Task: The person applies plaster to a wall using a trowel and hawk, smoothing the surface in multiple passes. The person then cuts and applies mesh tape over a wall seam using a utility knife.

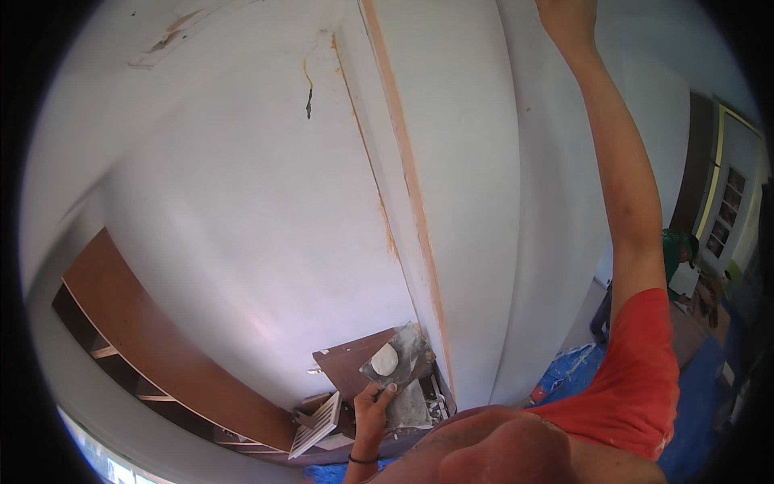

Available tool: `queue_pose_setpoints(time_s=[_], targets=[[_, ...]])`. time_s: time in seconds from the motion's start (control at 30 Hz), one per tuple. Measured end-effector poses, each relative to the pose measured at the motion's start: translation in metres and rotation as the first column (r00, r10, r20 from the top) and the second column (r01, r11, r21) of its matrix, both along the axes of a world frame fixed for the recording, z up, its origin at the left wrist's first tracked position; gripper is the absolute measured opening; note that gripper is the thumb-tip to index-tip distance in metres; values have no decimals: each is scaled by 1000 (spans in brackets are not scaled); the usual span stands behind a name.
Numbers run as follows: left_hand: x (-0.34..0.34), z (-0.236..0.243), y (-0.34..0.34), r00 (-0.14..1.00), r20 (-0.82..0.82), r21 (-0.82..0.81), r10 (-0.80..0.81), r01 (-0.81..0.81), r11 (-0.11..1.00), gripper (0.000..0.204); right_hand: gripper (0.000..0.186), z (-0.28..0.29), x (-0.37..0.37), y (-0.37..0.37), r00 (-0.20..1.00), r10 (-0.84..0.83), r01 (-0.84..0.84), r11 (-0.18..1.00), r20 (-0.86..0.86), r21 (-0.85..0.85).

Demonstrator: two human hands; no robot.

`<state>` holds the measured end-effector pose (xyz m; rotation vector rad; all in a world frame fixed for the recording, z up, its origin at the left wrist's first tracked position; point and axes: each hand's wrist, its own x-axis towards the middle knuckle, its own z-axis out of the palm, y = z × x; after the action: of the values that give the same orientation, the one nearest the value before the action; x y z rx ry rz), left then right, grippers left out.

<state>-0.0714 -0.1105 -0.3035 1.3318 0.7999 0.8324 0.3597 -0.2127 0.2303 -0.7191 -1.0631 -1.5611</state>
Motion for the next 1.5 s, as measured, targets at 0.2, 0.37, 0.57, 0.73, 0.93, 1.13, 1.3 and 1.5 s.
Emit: queue_pose_setpoints(time_s=[0.2,0.37,0.57,0.73,0.93,1.13,1.3,1.5], targets=[[27,-4,-15,993,114,-67,33,-25,997,9,22,27,6,-3,995,89,-95,980,46,175],[48,-2,-21,997,24,-122,74,-70,990,12,23,40,29,-4,982,157,-183,925,105,333],[54,-11,-24,994,-13,-124,113,-114,986,13,34,40,38,11,959,255,-284,871,124,401],[63,-13,-26,993,-25,-124,115,-118,985,12,38,46,39,-4,951,284,-309,859,124,407],[69,5,-42,984,79,-57,161,-157,986,12,40,48,40,7,943,293,-332,814,157,477],[67,0,-36,989,23,6,148,-148,989,13,26,34,24,17,858,511,-435,781,-57,449],[61,-3,-32,986,-100,49,135,-131,990,16,17,40,3,47,768,639,-514,654,-42,554],[66,9,-37,979,-159,63,130,-122,991,18,33,30,-26,64,797,597,-447,685,-92,575]])
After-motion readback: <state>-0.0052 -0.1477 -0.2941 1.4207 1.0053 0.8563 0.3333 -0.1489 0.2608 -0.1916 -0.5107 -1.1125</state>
